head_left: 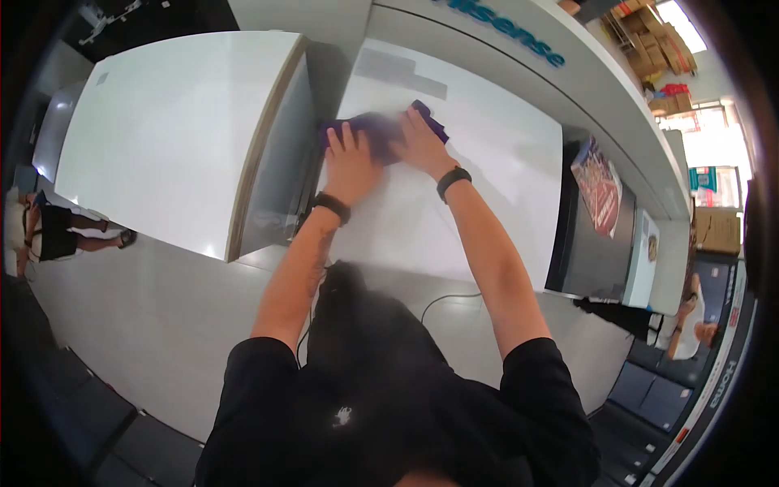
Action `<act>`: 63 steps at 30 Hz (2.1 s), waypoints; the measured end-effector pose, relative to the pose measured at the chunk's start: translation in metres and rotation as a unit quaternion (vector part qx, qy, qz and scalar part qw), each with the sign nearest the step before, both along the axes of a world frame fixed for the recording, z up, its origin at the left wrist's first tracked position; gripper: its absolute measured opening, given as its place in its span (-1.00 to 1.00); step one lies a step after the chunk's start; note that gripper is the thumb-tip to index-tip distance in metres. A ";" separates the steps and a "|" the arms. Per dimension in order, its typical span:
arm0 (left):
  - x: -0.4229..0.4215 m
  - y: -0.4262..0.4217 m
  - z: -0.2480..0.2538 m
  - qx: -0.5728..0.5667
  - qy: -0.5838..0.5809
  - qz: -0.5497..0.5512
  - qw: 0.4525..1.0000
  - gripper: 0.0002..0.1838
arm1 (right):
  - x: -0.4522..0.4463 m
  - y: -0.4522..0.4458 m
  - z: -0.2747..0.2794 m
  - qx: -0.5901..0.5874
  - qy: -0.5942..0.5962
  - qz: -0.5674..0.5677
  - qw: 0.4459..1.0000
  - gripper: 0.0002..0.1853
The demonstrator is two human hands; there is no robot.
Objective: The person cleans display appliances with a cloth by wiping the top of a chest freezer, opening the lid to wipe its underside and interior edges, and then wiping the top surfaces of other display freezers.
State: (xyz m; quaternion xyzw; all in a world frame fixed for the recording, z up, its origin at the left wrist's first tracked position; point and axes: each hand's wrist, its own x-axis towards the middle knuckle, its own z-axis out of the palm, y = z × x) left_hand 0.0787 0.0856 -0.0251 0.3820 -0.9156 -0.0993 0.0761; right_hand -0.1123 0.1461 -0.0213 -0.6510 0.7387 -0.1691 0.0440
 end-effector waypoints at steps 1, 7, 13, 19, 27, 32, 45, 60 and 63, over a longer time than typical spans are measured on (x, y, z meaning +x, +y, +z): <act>0.007 0.008 0.002 0.001 -0.007 -0.006 1.000 -0.20 | 0.010 0.015 -0.002 -0.015 -0.006 -0.020 1.000 -0.29; 0.041 0.077 0.006 0.022 -0.001 -0.018 1.000 -0.41 | 0.048 0.107 -0.025 0.006 0.008 -0.088 0.996 -0.27; 0.070 0.147 -0.006 -0.014 0.007 -0.022 1.000 -0.49 | 0.102 0.212 -0.013 -0.025 -0.045 -0.211 0.976 -0.21; 0.079 0.186 -0.008 0.031 -0.038 -0.014 0.999 -0.29 | 0.120 0.256 -0.021 0.000 -0.051 -0.256 0.965 -0.13; 0.065 0.162 0.014 0.152 -0.117 -0.042 0.981 -0.07 | 0.118 0.252 -0.015 0.054 -0.052 -0.253 0.965 -0.08; 0.018 0.116 0.021 0.139 -0.174 -0.089 0.971 -0.02 | 0.093 0.221 -0.012 0.116 -0.067 -0.253 0.958 -0.04; -0.117 -0.049 0.022 0.063 -0.139 -0.130 0.980 -0.11 | -0.017 0.061 0.001 0.170 -0.064 -0.285 0.941 -0.02; -0.153 -0.067 0.016 0.105 -0.127 -0.081 0.983 -0.07 | -0.060 0.046 -0.005 0.147 -0.043 -0.249 0.956 -0.10; -0.142 -0.043 0.011 0.103 -0.110 -0.079 0.985 -0.09 | -0.048 0.078 -0.009 0.127 -0.026 -0.243 0.961 -0.10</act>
